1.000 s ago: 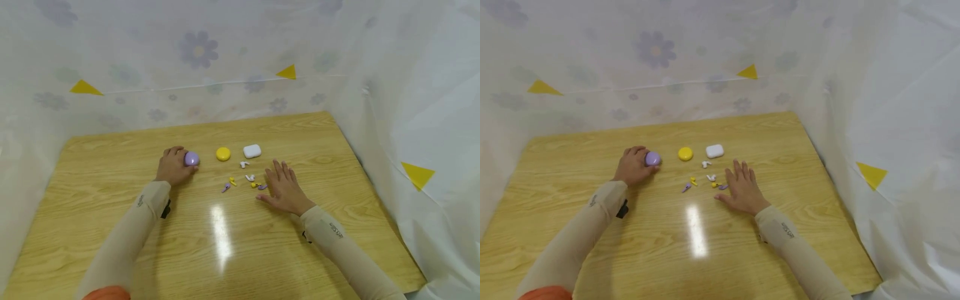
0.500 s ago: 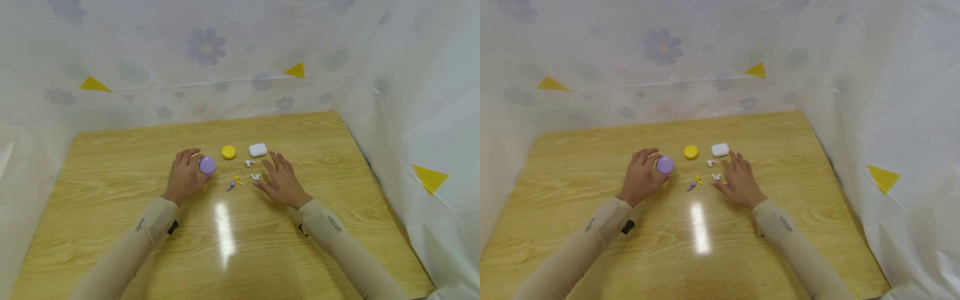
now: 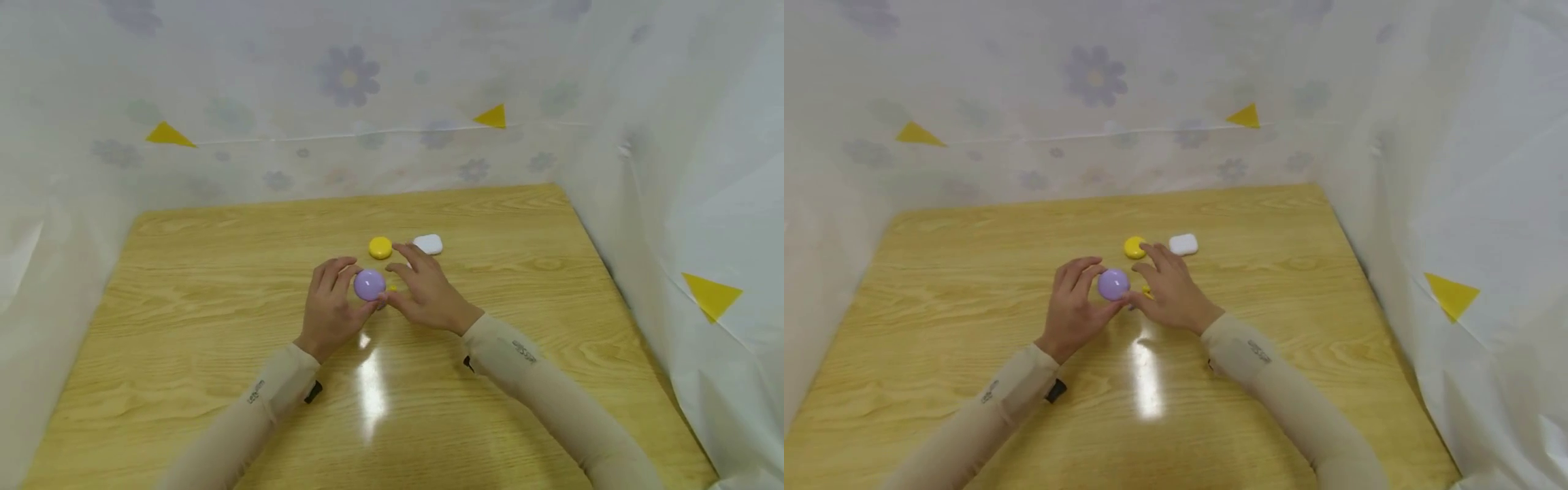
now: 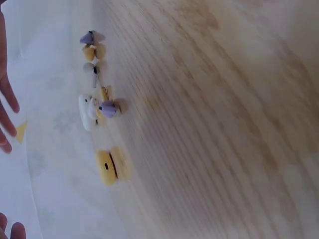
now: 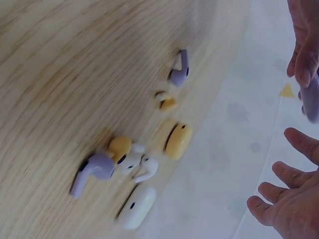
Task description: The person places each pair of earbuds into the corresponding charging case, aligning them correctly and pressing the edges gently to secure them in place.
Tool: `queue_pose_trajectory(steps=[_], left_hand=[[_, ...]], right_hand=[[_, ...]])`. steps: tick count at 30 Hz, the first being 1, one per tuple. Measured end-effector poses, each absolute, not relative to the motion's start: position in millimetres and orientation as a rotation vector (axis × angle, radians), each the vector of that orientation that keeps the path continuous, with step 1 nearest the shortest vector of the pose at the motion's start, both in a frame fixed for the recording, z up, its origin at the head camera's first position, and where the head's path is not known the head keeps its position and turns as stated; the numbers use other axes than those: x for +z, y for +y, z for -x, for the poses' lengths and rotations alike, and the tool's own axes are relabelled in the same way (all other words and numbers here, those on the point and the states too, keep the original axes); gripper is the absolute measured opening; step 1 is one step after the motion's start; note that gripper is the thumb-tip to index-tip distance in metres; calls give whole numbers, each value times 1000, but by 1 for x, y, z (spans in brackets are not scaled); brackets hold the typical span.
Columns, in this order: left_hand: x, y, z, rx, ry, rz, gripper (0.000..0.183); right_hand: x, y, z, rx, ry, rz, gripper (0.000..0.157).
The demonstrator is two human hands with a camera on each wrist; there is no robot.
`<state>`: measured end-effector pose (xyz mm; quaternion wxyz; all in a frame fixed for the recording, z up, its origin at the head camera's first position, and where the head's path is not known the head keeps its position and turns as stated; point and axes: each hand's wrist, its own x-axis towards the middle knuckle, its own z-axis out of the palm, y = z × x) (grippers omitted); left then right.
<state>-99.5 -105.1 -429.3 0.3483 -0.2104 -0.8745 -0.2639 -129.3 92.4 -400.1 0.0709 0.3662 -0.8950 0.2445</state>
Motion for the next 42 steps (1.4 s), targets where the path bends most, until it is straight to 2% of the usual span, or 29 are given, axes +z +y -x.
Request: queue_pose_trajectory(steps=[11, 17, 24, 42], left_hand=[[-438, -97, 97, -679, -2278, 520, 57], [-437, -102, 96, -818, -2402, 569, 58], [-433, -111, 101, -1012, -2572, 594, 44], [-432, -107, 107, -985, -2636, 708, 26]], right_hand=[[-402, 80, 130, 851, -2599, -1174, 18], [-400, 82, 135, 771, -2650, -1198, 18], [-403, 89, 139, 557, -2624, -1235, 22], [-402, 90, 139, 553, -2621, -1319, 19]])
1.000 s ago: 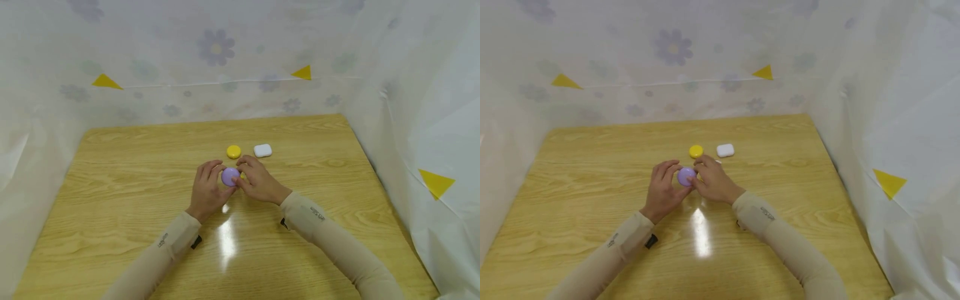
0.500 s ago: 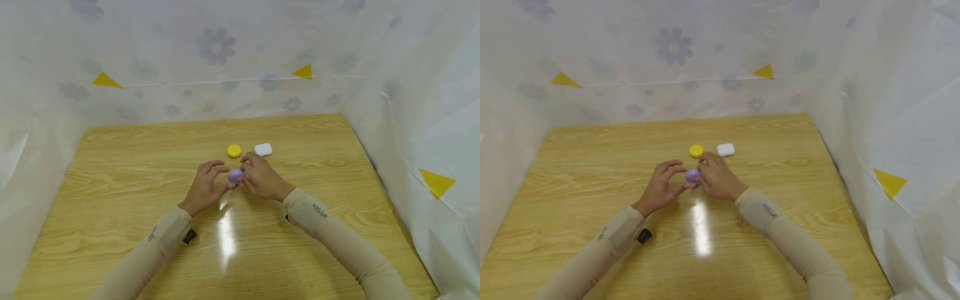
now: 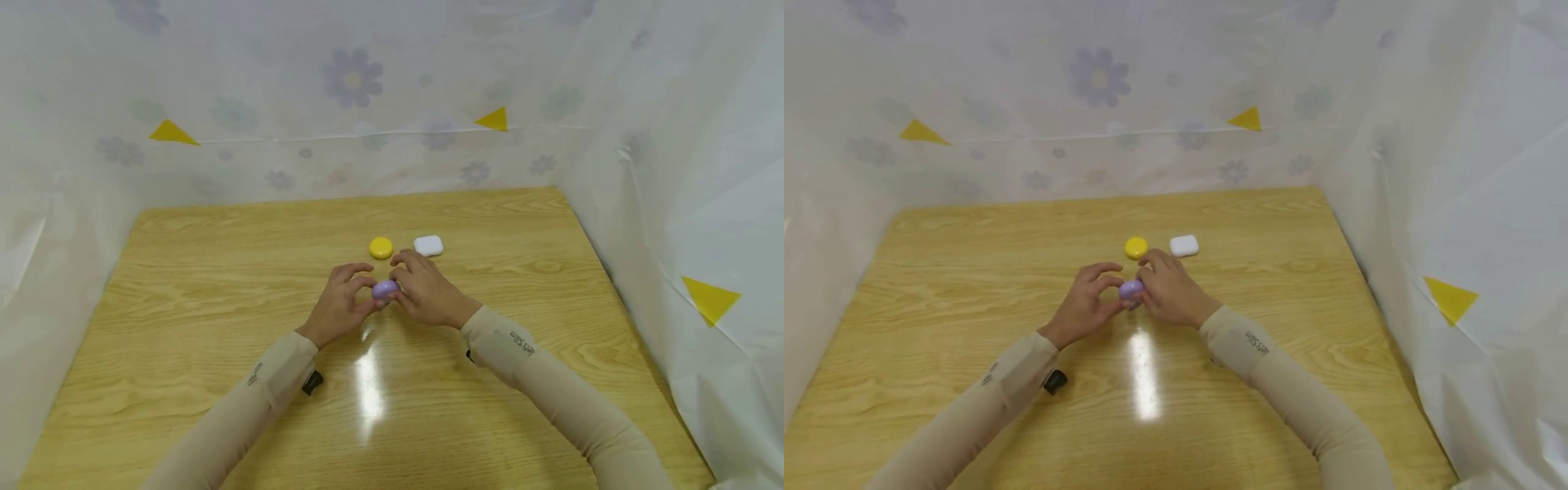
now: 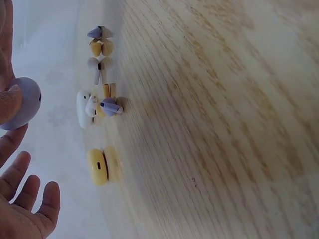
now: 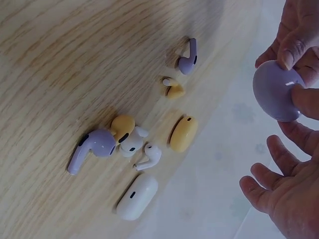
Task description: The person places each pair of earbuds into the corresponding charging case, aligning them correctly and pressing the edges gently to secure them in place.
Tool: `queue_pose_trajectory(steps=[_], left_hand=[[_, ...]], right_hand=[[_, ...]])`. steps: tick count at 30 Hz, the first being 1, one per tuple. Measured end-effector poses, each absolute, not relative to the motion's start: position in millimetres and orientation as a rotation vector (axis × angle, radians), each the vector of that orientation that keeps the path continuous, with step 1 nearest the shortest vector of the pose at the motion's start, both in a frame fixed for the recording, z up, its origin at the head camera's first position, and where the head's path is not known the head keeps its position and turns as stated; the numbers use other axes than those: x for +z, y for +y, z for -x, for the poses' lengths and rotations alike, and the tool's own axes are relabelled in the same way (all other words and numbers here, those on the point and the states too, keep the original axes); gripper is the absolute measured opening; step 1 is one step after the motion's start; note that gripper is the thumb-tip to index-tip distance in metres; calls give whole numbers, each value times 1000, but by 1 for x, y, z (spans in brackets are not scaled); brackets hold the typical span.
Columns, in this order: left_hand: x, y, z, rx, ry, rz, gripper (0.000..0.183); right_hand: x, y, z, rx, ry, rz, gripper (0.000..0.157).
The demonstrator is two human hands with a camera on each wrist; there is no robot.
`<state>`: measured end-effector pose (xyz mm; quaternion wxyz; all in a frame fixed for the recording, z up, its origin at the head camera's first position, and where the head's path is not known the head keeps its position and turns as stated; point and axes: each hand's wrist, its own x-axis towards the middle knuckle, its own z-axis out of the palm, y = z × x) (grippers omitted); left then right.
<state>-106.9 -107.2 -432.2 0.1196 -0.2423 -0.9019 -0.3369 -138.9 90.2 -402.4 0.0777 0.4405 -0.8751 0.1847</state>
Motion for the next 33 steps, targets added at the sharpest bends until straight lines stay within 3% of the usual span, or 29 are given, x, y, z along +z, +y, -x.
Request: queue_pose_trajectory(steps=[21, 33], left_hand=[[-434, -107, 112, -1037, -2596, 674, 27], [-434, -113, 114, -1107, -2639, 563, 27]], right_hand=[[-403, 84, 150, 736, -2607, -1278, 15], [-403, 90, 154, 950, -2770, -1055, 26]])
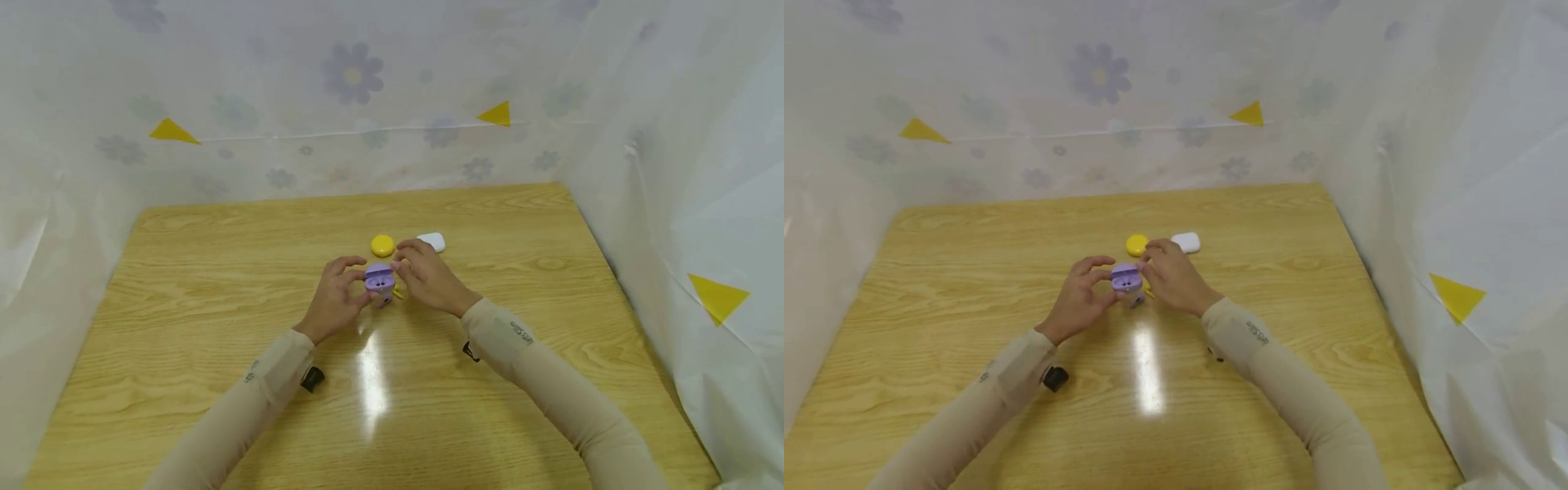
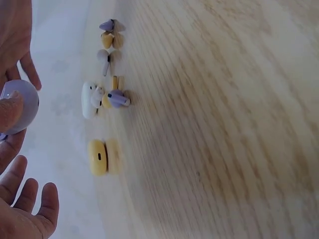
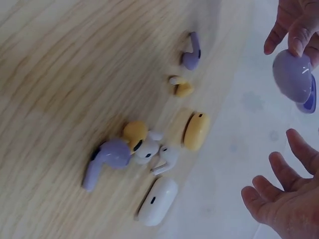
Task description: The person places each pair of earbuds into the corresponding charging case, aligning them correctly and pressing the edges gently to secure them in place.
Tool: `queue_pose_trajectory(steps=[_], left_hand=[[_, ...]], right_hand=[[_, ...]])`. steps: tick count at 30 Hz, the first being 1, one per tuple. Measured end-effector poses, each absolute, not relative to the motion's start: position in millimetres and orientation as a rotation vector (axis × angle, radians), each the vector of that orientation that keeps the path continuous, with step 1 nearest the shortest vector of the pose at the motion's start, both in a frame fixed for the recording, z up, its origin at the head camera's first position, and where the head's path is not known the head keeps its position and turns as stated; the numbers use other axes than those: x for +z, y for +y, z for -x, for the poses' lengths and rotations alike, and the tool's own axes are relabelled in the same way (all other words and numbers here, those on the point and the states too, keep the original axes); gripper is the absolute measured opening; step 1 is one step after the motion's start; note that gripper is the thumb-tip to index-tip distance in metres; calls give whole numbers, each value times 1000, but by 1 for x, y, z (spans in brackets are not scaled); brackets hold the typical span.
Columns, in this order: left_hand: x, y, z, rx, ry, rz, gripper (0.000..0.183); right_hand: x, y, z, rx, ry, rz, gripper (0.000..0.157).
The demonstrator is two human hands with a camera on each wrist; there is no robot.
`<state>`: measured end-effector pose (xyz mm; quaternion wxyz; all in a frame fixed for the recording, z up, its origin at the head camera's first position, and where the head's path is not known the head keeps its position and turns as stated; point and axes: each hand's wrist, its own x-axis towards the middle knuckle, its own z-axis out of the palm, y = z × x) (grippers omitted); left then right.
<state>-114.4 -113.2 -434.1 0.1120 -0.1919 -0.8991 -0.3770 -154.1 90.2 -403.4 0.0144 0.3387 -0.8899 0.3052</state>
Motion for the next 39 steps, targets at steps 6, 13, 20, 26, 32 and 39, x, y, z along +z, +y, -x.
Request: queue_pose_trajectory(steps=[6, 13, 20, 26, 32, 39], left_hand=[[-434, -121, 119, -1111, -2643, 512, 27], [-430, -127, 121, -1117, -2649, 473, 26], [-429, -135, 123, -1124, -2647, 418, 26], [-432, -138, 124, -1128, -2681, 403, 26], [-433, -138, 123, -1141, -2684, 409, 25], [-434, -136, 122, -1165, -2689, 422, 25]], right_hand=[[-422, 97, 155, 734, -2707, -1036, 15], [-444, 95, 144, 592, -2828, -1100, 24], [-452, 89, 139, 446, -2960, -1116, 34], [-454, 84, 140, 409, -2992, -1101, 35], [-458, 80, 141, 425, -3032, -1065, 37], [-462, 78, 142, 457, -3051, -1035, 29]])
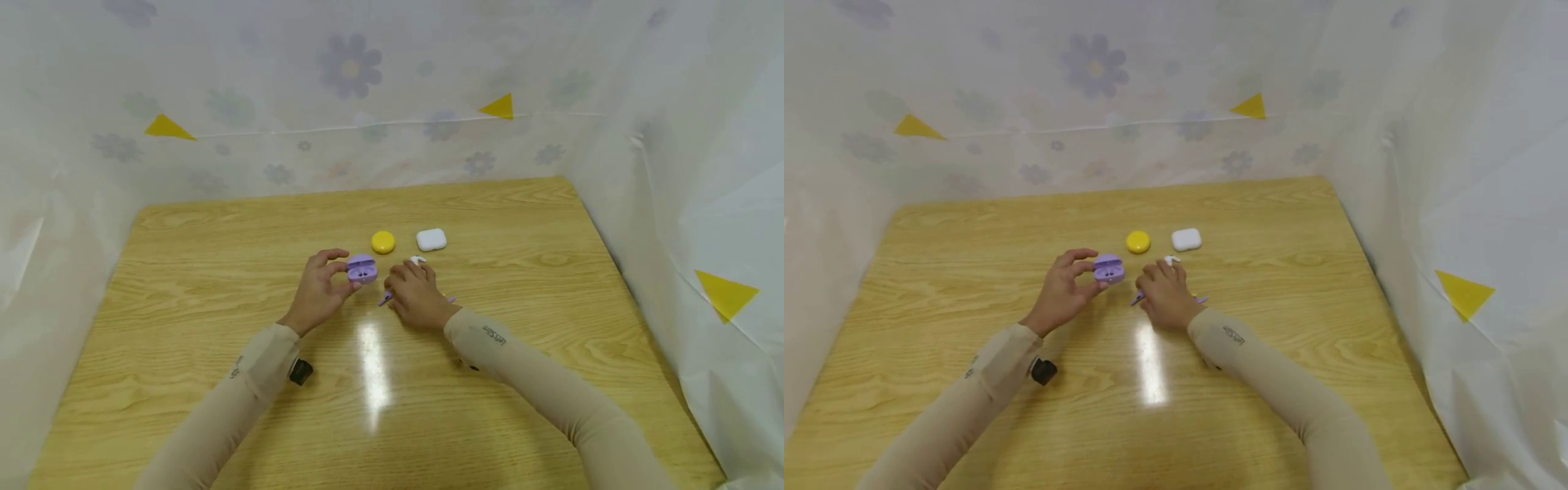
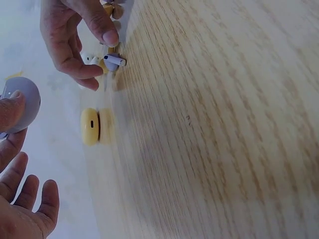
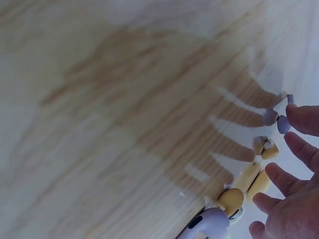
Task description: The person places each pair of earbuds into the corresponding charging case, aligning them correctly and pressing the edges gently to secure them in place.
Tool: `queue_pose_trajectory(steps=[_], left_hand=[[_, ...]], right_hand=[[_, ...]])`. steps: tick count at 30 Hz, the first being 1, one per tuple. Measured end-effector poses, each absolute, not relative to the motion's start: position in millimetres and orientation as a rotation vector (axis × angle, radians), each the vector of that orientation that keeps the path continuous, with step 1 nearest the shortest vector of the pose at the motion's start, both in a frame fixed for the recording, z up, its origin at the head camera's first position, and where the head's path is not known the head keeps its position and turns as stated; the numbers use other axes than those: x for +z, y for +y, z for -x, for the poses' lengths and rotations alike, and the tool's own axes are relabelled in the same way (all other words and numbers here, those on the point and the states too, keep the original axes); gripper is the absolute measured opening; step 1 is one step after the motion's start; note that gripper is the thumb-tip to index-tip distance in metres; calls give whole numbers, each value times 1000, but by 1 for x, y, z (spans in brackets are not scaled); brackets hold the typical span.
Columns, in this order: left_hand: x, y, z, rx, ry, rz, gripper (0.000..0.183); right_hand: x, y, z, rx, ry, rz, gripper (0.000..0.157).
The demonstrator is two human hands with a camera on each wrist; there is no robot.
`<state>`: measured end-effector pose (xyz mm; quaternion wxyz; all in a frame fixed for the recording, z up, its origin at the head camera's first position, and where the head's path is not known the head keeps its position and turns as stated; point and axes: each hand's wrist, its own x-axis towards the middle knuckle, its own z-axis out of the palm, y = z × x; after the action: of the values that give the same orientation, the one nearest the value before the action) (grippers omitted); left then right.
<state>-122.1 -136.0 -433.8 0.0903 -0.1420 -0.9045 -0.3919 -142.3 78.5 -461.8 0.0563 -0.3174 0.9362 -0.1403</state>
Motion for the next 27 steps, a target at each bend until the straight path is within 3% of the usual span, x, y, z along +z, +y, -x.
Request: queue_pose_trajectory(steps=[15, 27], left_hand=[[-433, -134, 121, -1170, -2682, 432, 25], [-434, -134, 122, -1153, -2678, 447, 25]], right_hand=[[-467, 77, 142, -390, 2883, 1062, 18], [-465, 76, 143, -425, 2864, 1051, 20]])
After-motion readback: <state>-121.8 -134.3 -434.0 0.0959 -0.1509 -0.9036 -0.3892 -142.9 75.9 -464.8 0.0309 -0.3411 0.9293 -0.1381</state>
